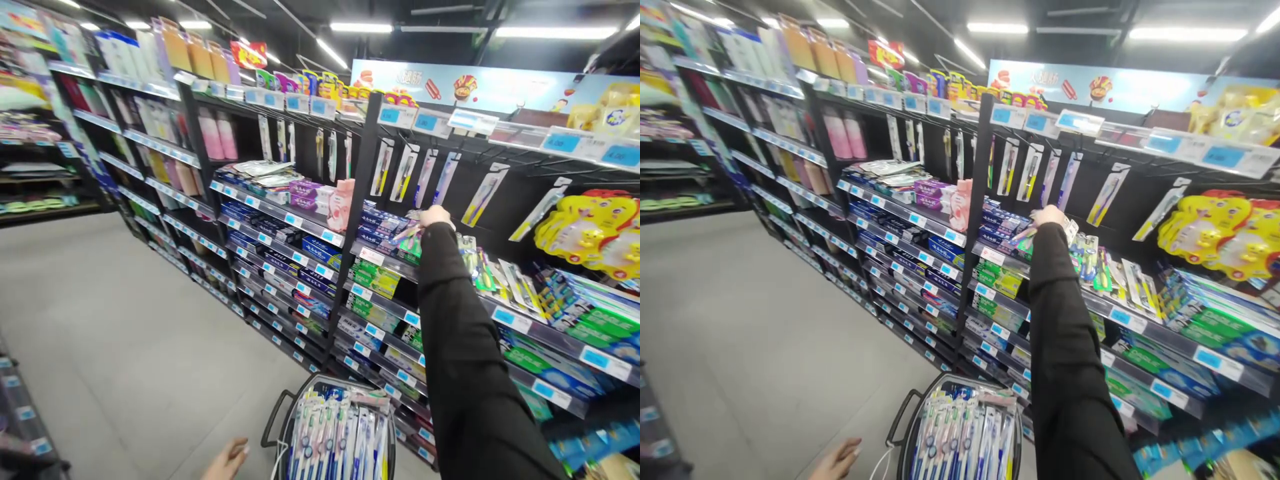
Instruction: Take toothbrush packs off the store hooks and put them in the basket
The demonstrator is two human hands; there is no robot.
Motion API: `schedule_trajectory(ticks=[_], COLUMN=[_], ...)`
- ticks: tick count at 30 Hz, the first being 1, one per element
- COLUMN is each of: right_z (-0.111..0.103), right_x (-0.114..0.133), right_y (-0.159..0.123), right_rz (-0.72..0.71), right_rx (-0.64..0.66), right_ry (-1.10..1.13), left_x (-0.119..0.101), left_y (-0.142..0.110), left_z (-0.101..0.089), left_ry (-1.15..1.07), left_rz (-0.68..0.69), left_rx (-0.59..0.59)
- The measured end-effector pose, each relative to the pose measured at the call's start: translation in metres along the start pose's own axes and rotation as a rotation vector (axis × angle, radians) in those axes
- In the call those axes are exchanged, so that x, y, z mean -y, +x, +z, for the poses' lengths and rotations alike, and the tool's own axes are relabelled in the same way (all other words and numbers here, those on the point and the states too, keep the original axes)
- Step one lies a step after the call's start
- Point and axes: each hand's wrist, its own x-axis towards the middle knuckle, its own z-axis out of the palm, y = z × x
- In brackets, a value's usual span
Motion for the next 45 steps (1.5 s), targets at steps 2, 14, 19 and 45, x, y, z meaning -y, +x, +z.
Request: schedule_trajectory(ticks=[2, 14, 19, 45], right_z=[-0.013, 0.081, 0.081, 0.093], right_x=[-0.006, -0.028, -0.034, -0.057], right_y=[-0.033, -0.389, -0.371, -0.159], right_rz=[0.021, -0.637, -0.742, -0.73], right_rx=[-0.058, 0.064, 0.254, 0.041], right_ry=[0.039, 0.743, 0.718, -0.25], left_x=[-0.035, -0.264, -0.267, -0.203], left_y=[0.0, -0.07, -0.081, -0.094], left_z=[-0.011, -0.007, -0.006, -0.024], left_ry=[-0.049, -0.981, -1.03, -1.095], left_rz=[0.045, 0.611, 0.452, 0.205], left_rx=[-0.003, 0.422, 0.216, 0.096])
